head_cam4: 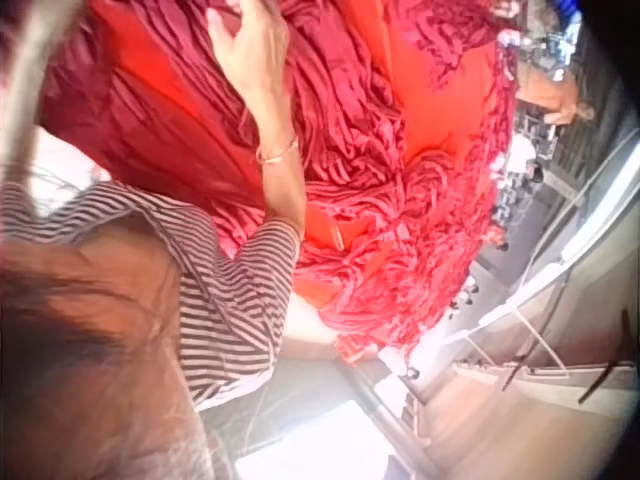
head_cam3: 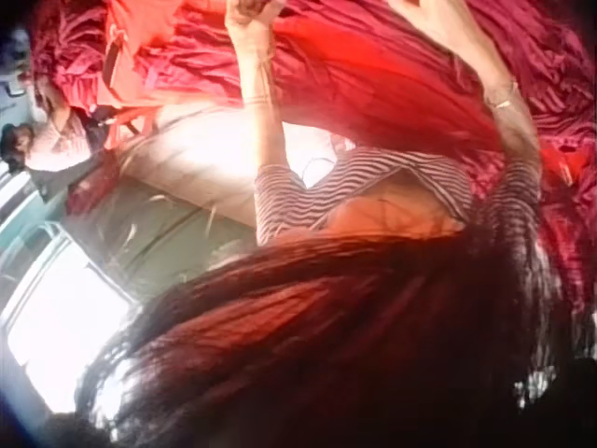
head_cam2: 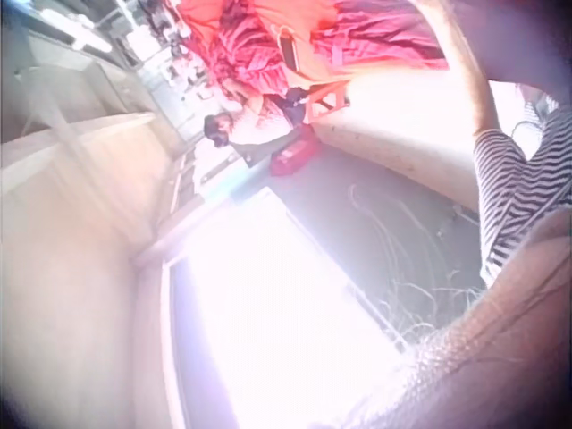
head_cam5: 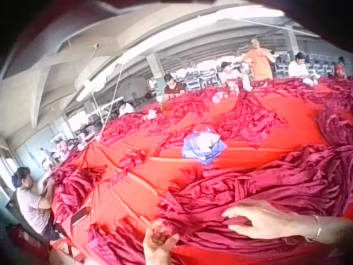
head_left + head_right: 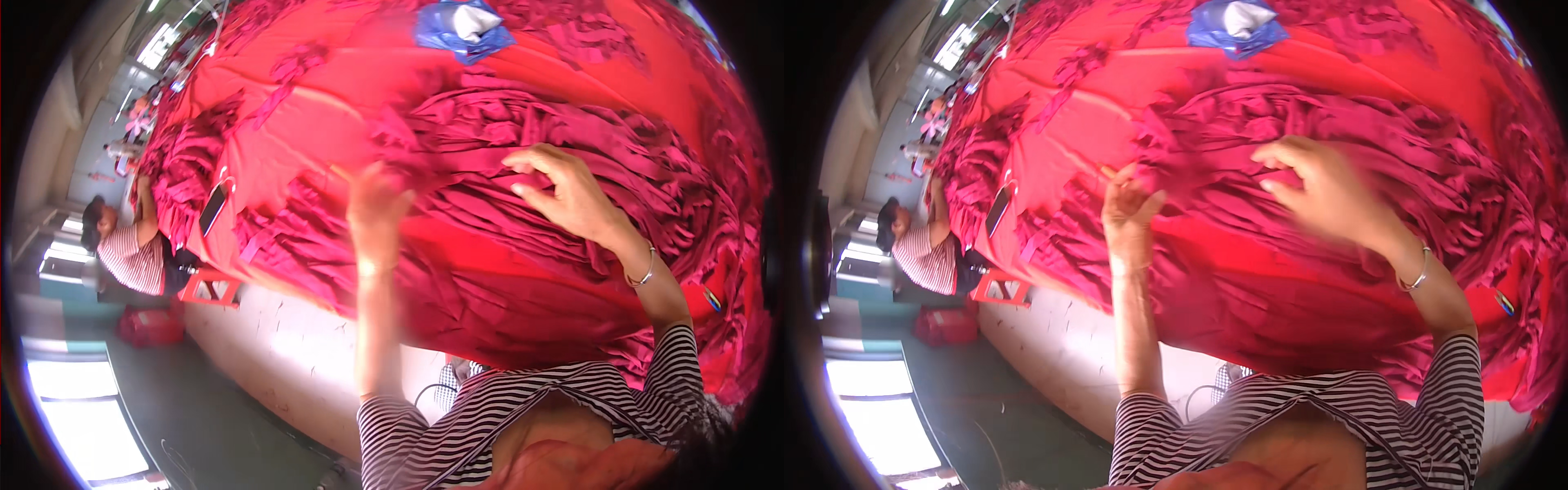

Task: The person sorts through a large pile of magenta fabric strips on a table, picking up pieces and moving them aside. Another person is visible in the background performing a similar task. The camera is head-mounted and provides a first-person view of the hands working with the fabric.

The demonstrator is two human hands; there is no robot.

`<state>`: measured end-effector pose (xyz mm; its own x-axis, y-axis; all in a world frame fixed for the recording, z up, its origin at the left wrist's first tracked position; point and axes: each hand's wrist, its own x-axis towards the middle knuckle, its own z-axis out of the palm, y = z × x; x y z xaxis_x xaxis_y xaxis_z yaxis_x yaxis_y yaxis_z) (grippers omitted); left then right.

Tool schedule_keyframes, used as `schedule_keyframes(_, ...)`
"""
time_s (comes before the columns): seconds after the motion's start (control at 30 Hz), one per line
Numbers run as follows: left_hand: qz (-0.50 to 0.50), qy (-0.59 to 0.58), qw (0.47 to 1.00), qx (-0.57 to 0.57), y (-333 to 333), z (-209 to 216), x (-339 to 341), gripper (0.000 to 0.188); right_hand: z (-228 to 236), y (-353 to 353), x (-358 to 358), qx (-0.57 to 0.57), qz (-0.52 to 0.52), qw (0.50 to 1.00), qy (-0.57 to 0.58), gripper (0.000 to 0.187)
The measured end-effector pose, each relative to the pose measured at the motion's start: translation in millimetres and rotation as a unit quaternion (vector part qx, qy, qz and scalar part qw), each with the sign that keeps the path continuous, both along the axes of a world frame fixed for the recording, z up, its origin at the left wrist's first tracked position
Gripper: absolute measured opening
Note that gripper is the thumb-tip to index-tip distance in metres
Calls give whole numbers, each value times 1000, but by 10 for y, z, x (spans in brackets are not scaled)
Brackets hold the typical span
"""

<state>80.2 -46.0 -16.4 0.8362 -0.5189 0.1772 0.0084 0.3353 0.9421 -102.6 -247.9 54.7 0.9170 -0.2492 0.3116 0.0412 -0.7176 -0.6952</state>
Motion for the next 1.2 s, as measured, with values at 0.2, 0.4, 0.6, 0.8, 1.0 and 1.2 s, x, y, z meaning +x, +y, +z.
schedule_keyframes(0.2,-53,19,998,-39,-28,251,-432,66,-204,392,641,44,177,982,-58,51)
schedule_keyframes(0.4,-38,-27,998,-40,-49,249,-531,61,-245,350,659,118,172,978,13,23)
schedule_keyframes(0.6,-47,-28,998,-41,-76,175,-546,35,-284,350,676,129,167,977,9,21)
schedule_keyframes(0.8,9,-30,999,22,-53,179,-566,14,-294,378,663,28,152,988,12,25)
schedule_keyframes(1.0,-90,5,994,55,18,130,-482,12,-351,396,569,17,215,968,131,32)
schedule_keyframes(1.2,96,-79,968,219,-163,164,639,36,345,-97,140,287,-30,957,11,9)
